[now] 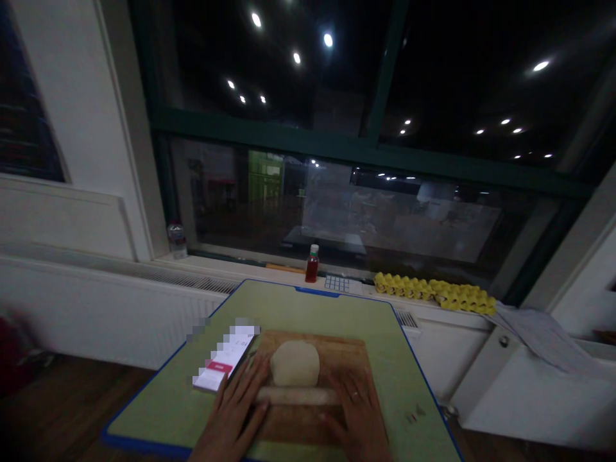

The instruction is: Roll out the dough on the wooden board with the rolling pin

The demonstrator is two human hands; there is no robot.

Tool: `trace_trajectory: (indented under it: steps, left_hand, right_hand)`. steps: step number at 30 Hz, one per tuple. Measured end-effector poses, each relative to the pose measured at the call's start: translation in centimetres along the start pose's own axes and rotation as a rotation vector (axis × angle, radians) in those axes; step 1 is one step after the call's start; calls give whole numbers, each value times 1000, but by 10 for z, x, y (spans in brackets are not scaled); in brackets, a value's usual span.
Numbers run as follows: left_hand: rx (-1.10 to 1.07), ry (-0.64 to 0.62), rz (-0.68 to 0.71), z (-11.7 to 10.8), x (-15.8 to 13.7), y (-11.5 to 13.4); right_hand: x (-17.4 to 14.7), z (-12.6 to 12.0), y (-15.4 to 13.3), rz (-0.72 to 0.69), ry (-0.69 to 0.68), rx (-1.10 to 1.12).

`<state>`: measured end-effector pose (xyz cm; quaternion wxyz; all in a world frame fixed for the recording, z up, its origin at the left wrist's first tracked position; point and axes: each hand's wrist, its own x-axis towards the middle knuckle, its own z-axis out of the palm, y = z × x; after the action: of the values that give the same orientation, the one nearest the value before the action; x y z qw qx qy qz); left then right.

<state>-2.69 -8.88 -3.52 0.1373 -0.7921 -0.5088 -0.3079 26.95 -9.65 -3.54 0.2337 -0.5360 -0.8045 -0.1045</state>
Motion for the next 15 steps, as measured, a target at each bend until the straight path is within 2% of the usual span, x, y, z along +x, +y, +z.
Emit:
trace_trajectory:
  steps: [5, 9, 13, 15]
  left_hand:
    - [-19, -57, -79, 4, -7, -7]
    - [-61, -52, -117, 6, -4, -3]
    - [-75, -5, -220, 4, 6, 1]
    - [-72, -31, -240, 5, 12, 5]
  right_hand:
    - [-5, 7, 12, 73, -28, 32]
    - [0, 8, 16, 104, 51, 71]
    - [10, 0, 20, 288, 107, 237]
    - [17, -3, 20, 398, 187, 358]
